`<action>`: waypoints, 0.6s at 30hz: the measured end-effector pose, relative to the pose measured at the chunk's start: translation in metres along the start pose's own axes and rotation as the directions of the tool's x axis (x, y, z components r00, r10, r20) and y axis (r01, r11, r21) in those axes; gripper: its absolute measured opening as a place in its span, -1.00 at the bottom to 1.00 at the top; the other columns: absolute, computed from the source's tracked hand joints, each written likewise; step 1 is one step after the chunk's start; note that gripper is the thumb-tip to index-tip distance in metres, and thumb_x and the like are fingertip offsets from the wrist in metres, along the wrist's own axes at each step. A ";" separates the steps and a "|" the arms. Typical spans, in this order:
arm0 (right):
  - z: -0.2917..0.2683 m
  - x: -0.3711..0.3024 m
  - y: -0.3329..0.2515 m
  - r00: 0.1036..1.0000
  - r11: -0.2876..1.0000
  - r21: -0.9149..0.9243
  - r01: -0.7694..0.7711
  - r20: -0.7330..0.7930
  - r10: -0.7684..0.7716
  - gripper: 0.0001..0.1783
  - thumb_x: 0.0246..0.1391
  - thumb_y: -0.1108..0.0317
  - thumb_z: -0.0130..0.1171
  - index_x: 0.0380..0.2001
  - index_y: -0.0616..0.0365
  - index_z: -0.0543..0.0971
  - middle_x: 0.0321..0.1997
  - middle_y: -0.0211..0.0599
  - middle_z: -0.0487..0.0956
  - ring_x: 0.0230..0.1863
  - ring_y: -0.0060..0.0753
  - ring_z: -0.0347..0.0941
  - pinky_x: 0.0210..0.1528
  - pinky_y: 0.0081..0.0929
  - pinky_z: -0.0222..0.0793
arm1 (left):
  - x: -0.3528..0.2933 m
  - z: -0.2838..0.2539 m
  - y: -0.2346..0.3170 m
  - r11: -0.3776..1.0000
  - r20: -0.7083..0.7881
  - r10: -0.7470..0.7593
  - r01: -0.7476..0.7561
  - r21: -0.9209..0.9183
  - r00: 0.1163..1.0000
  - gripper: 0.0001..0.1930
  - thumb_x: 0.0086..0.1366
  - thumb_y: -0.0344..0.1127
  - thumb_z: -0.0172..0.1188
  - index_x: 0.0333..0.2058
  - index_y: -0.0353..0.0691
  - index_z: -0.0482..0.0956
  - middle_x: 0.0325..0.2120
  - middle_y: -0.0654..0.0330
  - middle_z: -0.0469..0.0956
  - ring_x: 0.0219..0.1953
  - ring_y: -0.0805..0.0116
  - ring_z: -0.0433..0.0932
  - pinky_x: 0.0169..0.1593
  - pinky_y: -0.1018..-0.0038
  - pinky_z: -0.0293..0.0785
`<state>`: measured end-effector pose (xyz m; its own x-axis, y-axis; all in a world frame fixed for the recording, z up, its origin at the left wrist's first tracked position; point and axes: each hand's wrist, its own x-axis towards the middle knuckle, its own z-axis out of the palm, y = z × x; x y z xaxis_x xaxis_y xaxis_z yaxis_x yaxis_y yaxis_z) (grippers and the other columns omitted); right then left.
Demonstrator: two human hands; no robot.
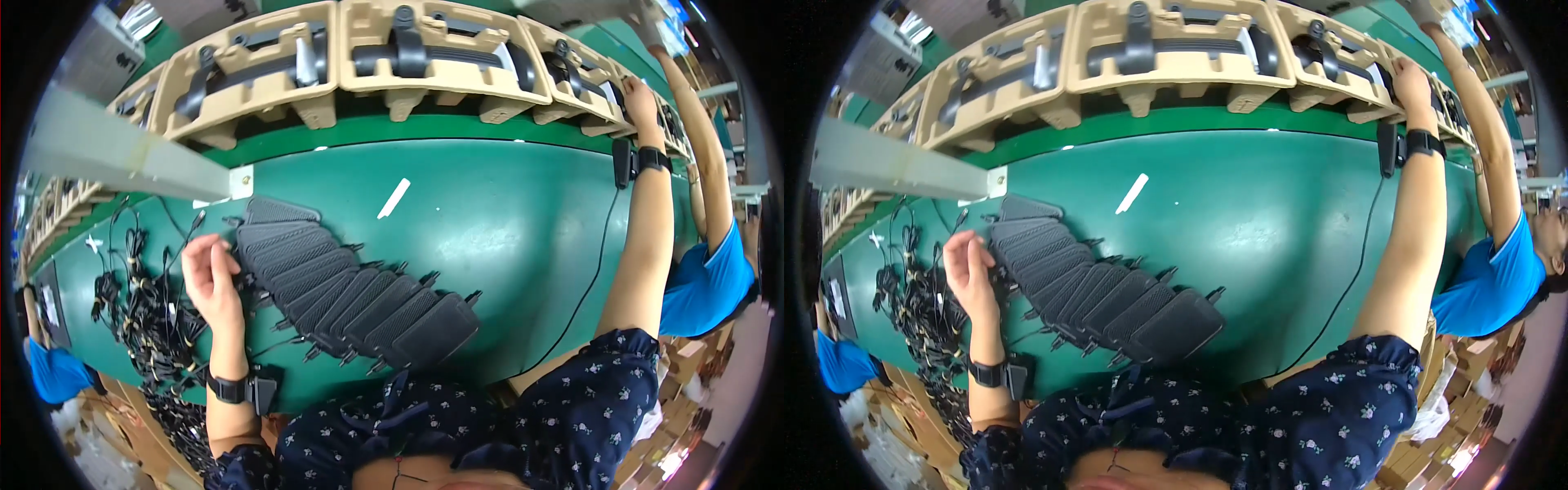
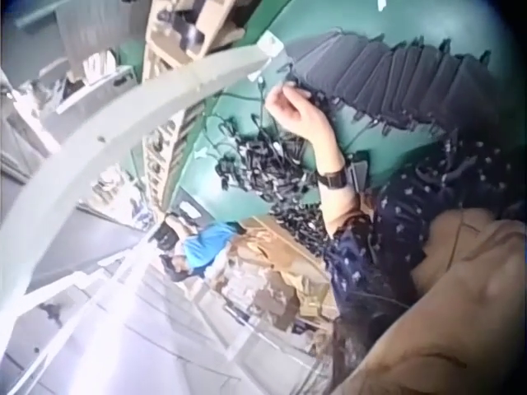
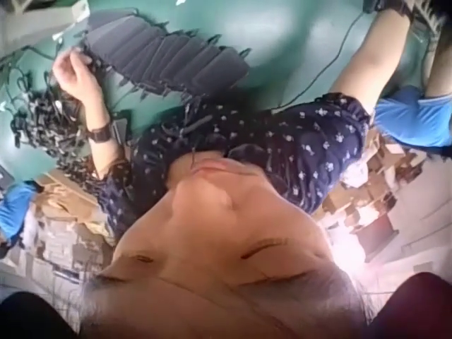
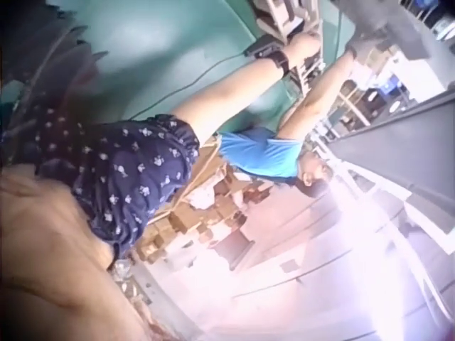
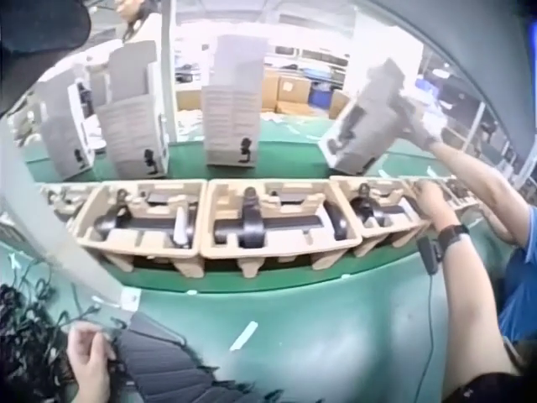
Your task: The person picks up a cable and a filter from the table, fits the cable into the filter, and places the assembled unit into a cardboard tray. This process is repeated several times before the person reaches into a box to retrieve more filters.
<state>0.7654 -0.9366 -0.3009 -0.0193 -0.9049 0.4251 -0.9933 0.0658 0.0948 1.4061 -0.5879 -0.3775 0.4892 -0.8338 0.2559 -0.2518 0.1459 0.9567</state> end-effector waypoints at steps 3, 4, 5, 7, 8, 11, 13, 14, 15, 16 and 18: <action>-0.001 -0.024 -0.026 0.987 0.985 -0.146 0.087 -0.123 -0.105 -0.69 0.07 0.21 -0.07 -0.16 0.03 0.52 -0.19 -0.02 0.52 -0.19 -0.01 0.46 -0.13 -0.16 0.34 | -0.003 0.000 -0.009 0.999 0.008 0.045 -0.045 0.017 0.999 -0.88 0.28 -0.50 -0.03 -0.21 -0.26 0.38 -0.42 0.29 0.43 -0.56 0.66 0.30 -0.48 0.74 0.21; -0.012 -0.037 -0.040 0.965 0.960 -0.262 0.094 -0.213 -0.152 -0.65 0.07 0.18 -0.07 -0.12 0.02 0.50 -0.14 -0.04 0.51 -0.21 -0.06 0.47 -0.12 -0.15 0.33 | -0.004 0.003 -0.009 0.998 0.009 0.057 -0.057 0.009 0.998 -0.88 0.28 -0.50 -0.03 -0.21 -0.26 0.38 -0.42 0.30 0.43 -0.55 0.67 0.30 -0.48 0.75 0.20; -0.026 -0.051 -0.055 0.933 0.922 -0.379 0.082 -0.295 -0.205 -0.62 0.08 0.14 -0.07 -0.07 0.00 0.49 -0.10 -0.05 0.50 -0.23 -0.12 0.48 -0.11 -0.15 0.31 | -0.003 0.006 -0.010 0.998 0.014 0.070 -0.070 -0.004 0.997 -0.88 0.28 -0.49 -0.03 -0.21 -0.26 0.39 -0.42 0.30 0.43 -0.55 0.67 0.31 -0.49 0.75 0.20; -0.048 -0.076 -0.087 0.852 0.920 -0.380 0.094 -0.447 -0.272 -0.65 0.04 0.21 -0.04 -0.10 0.00 0.50 -0.16 -0.08 0.50 -0.25 -0.08 0.46 -0.15 -0.17 0.33 | -0.001 0.007 -0.011 0.995 0.014 0.093 -0.092 -0.025 0.996 -0.88 0.28 -0.49 -0.03 -0.20 -0.26 0.40 -0.43 0.32 0.43 -0.55 0.68 0.31 -0.48 0.76 0.20; -0.065 -0.083 -0.108 0.799 0.952 -0.270 0.140 -0.537 -0.270 -0.72 0.00 0.32 -0.02 -0.18 0.01 0.51 -0.26 -0.09 0.51 -0.24 0.00 0.44 -0.19 -0.19 0.36 | 0.000 0.010 -0.009 0.993 0.019 0.110 -0.109 -0.034 0.994 -0.87 0.29 -0.47 -0.02 -0.20 -0.26 0.40 -0.44 0.33 0.42 -0.55 0.69 0.31 -0.49 0.76 0.20; -0.102 -0.149 -0.204 0.785 0.793 0.110 0.599 -0.274 -0.555 -0.78 -0.10 0.35 0.11 -0.29 0.06 0.53 -0.33 -0.25 0.51 -0.31 -0.13 0.44 -0.29 -0.28 0.36 | 0.001 0.006 -0.009 0.999 0.023 0.047 -0.047 0.025 0.999 -0.86 0.29 -0.46 -0.01 -0.18 -0.26 0.41 -0.50 0.35 0.42 -0.56 0.70 0.29 -0.51 0.77 0.18; -0.119 -0.196 -0.238 0.536 0.466 0.277 0.840 -0.298 -0.790 -0.65 -0.29 0.23 0.31 -0.35 0.10 0.53 -0.33 -0.32 0.48 -0.35 -0.20 0.40 -0.33 -0.33 0.32 | 0.003 0.004 -0.003 1.000 0.039 -0.009 0.010 -0.024 0.999 -0.86 0.29 -0.45 -0.01 -0.18 -0.25 0.41 -0.58 0.35 0.41 -0.62 0.72 0.26 -0.58 0.79 0.11; -0.133 -0.222 -0.257 0.502 0.436 0.371 0.820 -0.102 -0.859 -0.56 -0.32 0.17 0.31 -0.29 0.08 0.52 -0.26 -0.36 0.47 -0.30 -0.27 0.38 -0.30 -0.38 0.29 | 0.001 -0.001 -0.002 1.000 0.045 0.007 -0.007 -0.007 0.999 -0.86 0.30 -0.45 -0.02 -0.18 -0.25 0.41 -0.56 0.34 0.43 -0.60 0.71 0.28 -0.56 0.79 0.13; -0.149 -0.246 -0.268 0.433 0.430 0.452 0.782 0.103 -0.896 -0.47 -0.36 0.10 0.30 -0.23 0.06 0.50 -0.19 -0.39 0.45 -0.25 -0.34 0.36 -0.27 -0.43 0.27 | 0.000 -0.003 -0.003 1.000 0.062 0.023 -0.023 -0.003 0.998 -0.86 0.30 -0.46 -0.03 -0.18 -0.25 0.42 -0.53 0.33 0.44 -0.59 0.70 0.29 -0.54 0.78 0.16; -0.145 -0.267 -0.276 0.374 0.371 0.480 0.795 0.094 -0.923 -0.38 -0.39 0.06 0.30 -0.15 0.04 0.45 -0.12 -0.40 0.41 -0.20 -0.38 0.33 -0.24 -0.45 0.24 | -0.002 -0.007 -0.004 1.000 0.048 0.015 -0.016 0.020 0.999 -0.86 0.30 -0.46 -0.03 -0.18 -0.25 0.42 -0.53 0.33 0.44 -0.59 0.70 0.29 -0.54 0.78 0.16; -0.153 -0.279 -0.275 0.269 0.311 0.434 0.846 0.157 -0.950 -0.22 -0.44 0.01 0.30 -0.02 0.01 0.36 -0.04 -0.38 0.35 -0.14 -0.42 0.29 -0.21 -0.47 0.20 | 0.003 0.003 0.013 0.986 -0.003 0.118 -0.117 0.122 0.993 -0.85 0.30 -0.46 -0.04 -0.18 -0.27 0.43 -0.47 0.31 0.46 -0.55 0.66 0.33 -0.48 0.75 0.22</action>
<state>1.0611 -0.6377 -0.3074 0.9209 -0.3717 -0.1170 -0.3745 -0.9272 -0.0015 1.4021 -0.5903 -0.3640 0.4589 -0.8089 0.3677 -0.4069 0.1766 0.8963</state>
